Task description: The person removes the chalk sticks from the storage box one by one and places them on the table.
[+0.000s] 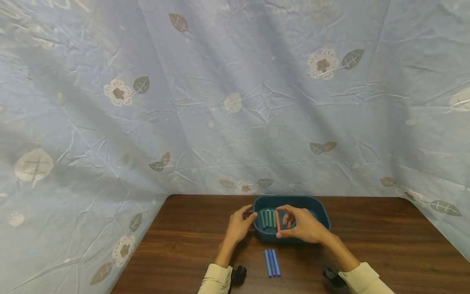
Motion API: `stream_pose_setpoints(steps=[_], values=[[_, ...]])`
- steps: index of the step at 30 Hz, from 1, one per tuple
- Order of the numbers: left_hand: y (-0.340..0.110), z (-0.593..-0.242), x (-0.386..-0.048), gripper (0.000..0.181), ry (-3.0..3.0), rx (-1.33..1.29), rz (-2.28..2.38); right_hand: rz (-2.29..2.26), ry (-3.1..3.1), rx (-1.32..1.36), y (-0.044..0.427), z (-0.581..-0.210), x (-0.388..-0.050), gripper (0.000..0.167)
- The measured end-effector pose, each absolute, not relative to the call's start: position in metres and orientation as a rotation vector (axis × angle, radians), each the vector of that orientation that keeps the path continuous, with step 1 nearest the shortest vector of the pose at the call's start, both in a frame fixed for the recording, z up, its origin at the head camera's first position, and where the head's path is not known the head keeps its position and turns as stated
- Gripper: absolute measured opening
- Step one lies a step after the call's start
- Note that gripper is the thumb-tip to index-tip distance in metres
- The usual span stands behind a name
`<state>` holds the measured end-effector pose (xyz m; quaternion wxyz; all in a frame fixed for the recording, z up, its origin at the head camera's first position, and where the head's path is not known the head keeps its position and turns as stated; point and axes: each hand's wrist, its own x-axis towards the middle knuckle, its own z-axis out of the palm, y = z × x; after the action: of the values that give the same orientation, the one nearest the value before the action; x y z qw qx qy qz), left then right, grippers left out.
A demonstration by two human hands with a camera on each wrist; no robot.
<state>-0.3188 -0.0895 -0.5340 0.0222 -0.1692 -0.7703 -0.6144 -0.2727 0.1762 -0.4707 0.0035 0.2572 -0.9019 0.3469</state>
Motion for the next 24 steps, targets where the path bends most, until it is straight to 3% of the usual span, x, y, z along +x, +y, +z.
stream_pose_setpoints(steps=[24], values=[[-0.089,-0.534,-0.319,0.049,-2.399,-0.521,-1.855,1.218,-2.783,0.891,0.169,-0.485,-0.232,0.078]])
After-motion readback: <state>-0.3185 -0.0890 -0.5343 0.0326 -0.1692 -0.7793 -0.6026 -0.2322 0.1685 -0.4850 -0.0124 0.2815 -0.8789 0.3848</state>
